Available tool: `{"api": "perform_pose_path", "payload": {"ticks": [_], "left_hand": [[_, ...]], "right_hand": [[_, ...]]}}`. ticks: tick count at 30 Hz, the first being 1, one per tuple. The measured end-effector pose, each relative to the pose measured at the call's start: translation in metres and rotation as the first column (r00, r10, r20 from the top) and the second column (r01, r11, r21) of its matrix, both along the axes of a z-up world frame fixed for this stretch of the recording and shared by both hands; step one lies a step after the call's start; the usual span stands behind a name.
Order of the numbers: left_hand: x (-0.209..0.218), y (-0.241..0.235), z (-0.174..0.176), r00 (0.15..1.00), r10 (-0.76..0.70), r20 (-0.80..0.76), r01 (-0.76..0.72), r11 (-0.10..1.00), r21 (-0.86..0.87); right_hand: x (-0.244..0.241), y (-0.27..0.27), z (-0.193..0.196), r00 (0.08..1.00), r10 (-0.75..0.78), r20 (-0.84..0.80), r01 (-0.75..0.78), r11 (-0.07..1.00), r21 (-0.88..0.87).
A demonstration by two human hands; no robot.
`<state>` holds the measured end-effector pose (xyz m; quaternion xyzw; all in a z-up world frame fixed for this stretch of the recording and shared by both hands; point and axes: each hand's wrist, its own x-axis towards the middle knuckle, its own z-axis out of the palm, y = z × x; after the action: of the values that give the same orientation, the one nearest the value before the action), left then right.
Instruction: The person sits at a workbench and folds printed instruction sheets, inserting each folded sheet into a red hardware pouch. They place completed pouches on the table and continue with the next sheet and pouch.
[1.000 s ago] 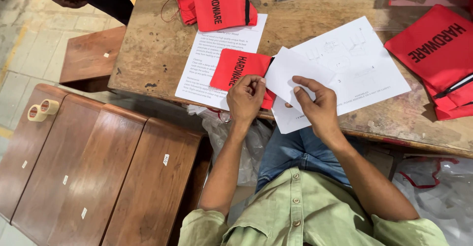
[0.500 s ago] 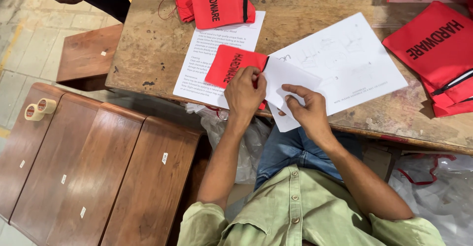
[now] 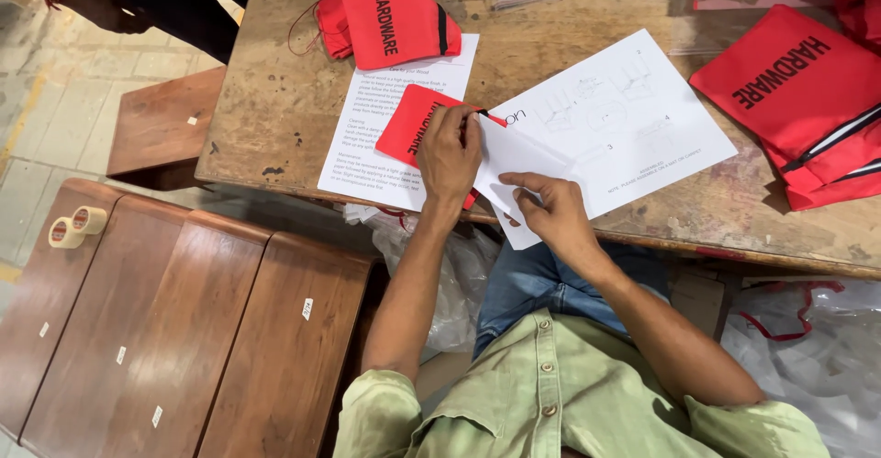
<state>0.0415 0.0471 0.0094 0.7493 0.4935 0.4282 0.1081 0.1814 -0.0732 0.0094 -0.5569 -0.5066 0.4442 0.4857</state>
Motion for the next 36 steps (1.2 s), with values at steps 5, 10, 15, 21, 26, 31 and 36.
{"api": "perform_pose_path", "payload": {"ticks": [5, 10, 15, 21, 26, 31, 36], "left_hand": [[0.000, -0.011, 0.015, 0.990, -0.096, -0.098, 0.113, 0.977, 0.179], [-0.002, -0.025, 0.021, 0.964, -0.200, -0.173, 0.228, 0.960, 0.163], [-0.009, -0.032, 0.015, 0.972, -0.202, -0.119, 0.220, 0.961, 0.168], [0.000, -0.053, 0.031, 0.956, -0.287, 0.061, 0.277, 0.951, 0.137], [0.005, -0.063, 0.034, 0.946, -0.287, 0.153, 0.284, 0.958, 0.038], [0.011, -0.066, 0.036, 0.933, -0.302, 0.197, 0.293, 0.953, 0.074], [0.006, -0.065, 0.038, 0.949, -0.236, 0.211, 0.209, 0.967, 0.142]], "right_hand": [[0.001, 0.000, 0.006, 1.000, 0.006, 0.004, -0.006, 1.000, -0.005], [0.001, 0.002, -0.001, 0.990, -0.005, -0.143, 0.001, 1.000, -0.028], [0.003, 0.005, 0.001, 0.907, -0.054, -0.417, 0.059, 0.998, -0.002], [-0.002, 0.010, -0.009, 0.950, -0.082, -0.301, 0.117, 0.988, 0.102], [-0.009, 0.013, -0.015, 0.942, -0.109, -0.318, 0.161, 0.976, 0.144], [-0.006, 0.009, 0.002, 0.972, -0.168, -0.163, 0.198, 0.963, 0.182], [0.009, -0.008, 0.026, 0.867, 0.066, -0.494, 0.124, 0.931, 0.343]]}}
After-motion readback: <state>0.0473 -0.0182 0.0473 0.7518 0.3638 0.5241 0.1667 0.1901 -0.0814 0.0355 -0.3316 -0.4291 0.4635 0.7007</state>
